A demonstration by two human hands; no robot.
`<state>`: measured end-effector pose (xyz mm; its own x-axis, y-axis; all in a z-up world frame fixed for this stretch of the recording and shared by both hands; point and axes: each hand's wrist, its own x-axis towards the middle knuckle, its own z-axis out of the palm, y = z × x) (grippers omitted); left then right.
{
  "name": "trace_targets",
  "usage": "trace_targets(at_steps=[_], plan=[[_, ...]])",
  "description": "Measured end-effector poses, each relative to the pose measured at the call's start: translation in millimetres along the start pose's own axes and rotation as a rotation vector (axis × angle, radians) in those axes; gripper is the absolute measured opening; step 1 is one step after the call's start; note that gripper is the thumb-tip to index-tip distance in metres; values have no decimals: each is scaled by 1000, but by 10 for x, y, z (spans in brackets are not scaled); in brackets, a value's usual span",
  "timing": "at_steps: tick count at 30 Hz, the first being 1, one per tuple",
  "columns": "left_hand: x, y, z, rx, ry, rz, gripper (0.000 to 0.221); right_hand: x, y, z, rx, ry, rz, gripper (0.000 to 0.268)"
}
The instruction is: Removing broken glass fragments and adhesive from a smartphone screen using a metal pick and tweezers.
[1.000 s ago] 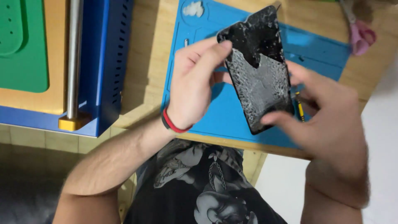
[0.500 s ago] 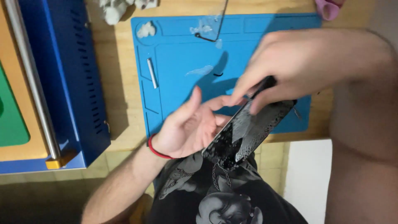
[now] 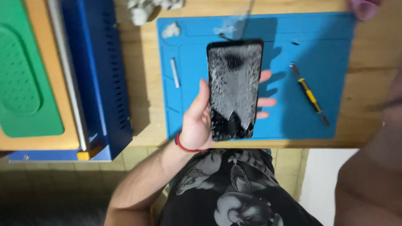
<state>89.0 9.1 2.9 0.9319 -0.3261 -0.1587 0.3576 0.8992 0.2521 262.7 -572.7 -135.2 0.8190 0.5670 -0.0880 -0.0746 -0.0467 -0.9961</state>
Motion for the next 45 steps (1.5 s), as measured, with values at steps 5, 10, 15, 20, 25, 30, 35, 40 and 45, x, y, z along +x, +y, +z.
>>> trace_targets(at_steps=[5, 10, 15, 20, 25, 30, 35, 40, 45], plan=[[33, 139, 43, 34, 76, 139, 97, 500, -1402, 2644, -3, 794, 125, 37], [56, 94, 14, 27, 358, 361, 85, 400, -1318, 3073, 570, 638, 219, 43], [19, 131, 23, -137, 140, 202, 100, 251, -910, 3215, 717, 392, 96, 20], [-51, -558, -608, 476, 653, 765, 56, 521, -1202, 3673, 390, 704, 57, 13], [-124, -814, -859, 709, 591, 873, 45, 535, -1182, 3754, 299, 812, -8, 11], [11, 107, 207, -236, 221, 70, 107, 563, -1217, 3762, 250, 789, -75, 10], [2, 91, 200, -193, 217, 88, 106, 580, -1255, 3804, 226, 738, -60, 15], [-76, -25, 8, -165, 90, 123, 101, 493, -1207, 3770, 283, 737, -60, 9], [-42, -83, -24, -159, 79, 174, 96, 488, -1206, 3767, 276, 795, 1, 10]])
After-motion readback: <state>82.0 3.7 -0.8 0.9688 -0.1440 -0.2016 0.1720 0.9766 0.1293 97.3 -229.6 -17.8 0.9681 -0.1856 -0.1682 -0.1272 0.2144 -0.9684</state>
